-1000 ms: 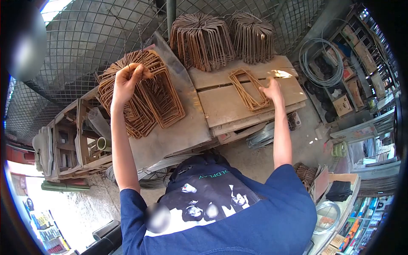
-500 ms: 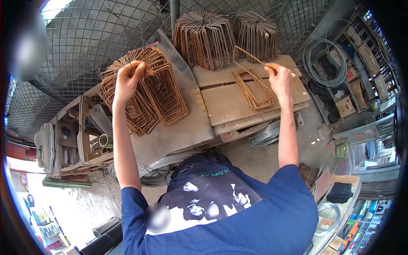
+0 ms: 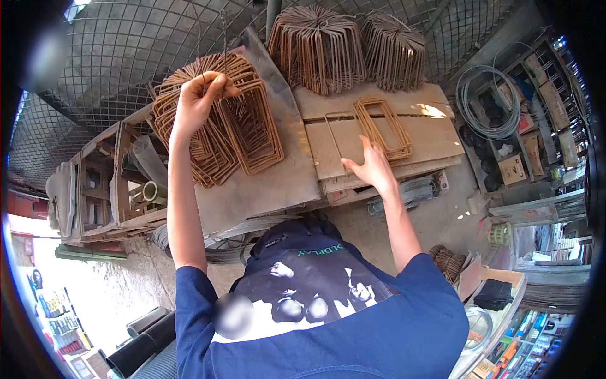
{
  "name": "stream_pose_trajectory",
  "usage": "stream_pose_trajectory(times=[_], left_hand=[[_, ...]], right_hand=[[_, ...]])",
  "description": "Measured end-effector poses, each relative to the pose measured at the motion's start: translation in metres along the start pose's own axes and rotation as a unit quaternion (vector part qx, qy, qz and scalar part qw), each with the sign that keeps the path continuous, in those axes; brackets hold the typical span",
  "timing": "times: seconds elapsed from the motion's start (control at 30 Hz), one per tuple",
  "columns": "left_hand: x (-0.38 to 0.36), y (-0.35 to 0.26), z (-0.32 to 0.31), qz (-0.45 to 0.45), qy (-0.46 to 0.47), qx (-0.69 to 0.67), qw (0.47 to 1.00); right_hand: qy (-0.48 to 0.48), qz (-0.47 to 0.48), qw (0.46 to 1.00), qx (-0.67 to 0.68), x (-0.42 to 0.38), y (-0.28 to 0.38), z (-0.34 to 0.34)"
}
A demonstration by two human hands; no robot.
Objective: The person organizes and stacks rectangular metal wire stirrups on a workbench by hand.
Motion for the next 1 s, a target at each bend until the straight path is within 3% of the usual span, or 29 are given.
stream_pose_trajectory(times=[0.1, 0.2, 0.57, 0.7, 0.8, 0.87, 0.93, 1.0], left_hand=[[0.002, 0.003, -0.001, -0.011, 0.005, 0.030, 0.999], [0.003, 0.004, 0.000, -0.018, 0.012, 0.017, 1.000], [0.004, 0.000, -0.001, -0.009, 0.017, 0.036, 0.999], [0.004, 0.001, -0.001, -0.018, 0.022, 0.027, 0.999], [0.003, 0.001, 0.000, -0.035, 0.028, 0.022, 0.999], [0.002, 0.001, 0.001, -0.034, 0.024, 0.023, 0.999], [0.003, 0.000, 0.000, -0.032, 0.025, 0.032, 0.999], [0.004, 0.000, -0.001, -0.032, 0.028, 0.041, 0.998]], right_hand=[[-0.067, 0.061, 0.996, -0.001, -0.011, 0.006, -0.010], [-0.063, 0.029, 0.998, 0.007, -0.021, 0.003, -0.016], [-0.144, 0.173, 0.974, -0.004, -0.056, 0.023, -0.014], [-0.132, 0.202, 0.970, 0.004, -0.066, 0.020, -0.012], [-0.105, 0.192, 0.975, -0.028, -0.079, 0.024, -0.005], [-0.088, 0.050, 0.995, 0.024, -0.078, 0.005, -0.002], [-0.107, 0.043, 0.993, -0.001, -0.073, -0.003, -0.003], [-0.091, -0.038, 0.995, 0.001, -0.068, -0.007, -0.002]])
Point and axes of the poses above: each hand's wrist, its own x-axis towards the middle knuckle, its own z-axis out of the back of the hand, y = z × x, the point moved 8 cm from there along x, towards the middle knuckle, and after that the axes turned 11 degrees about x, right-handed, at the moved point
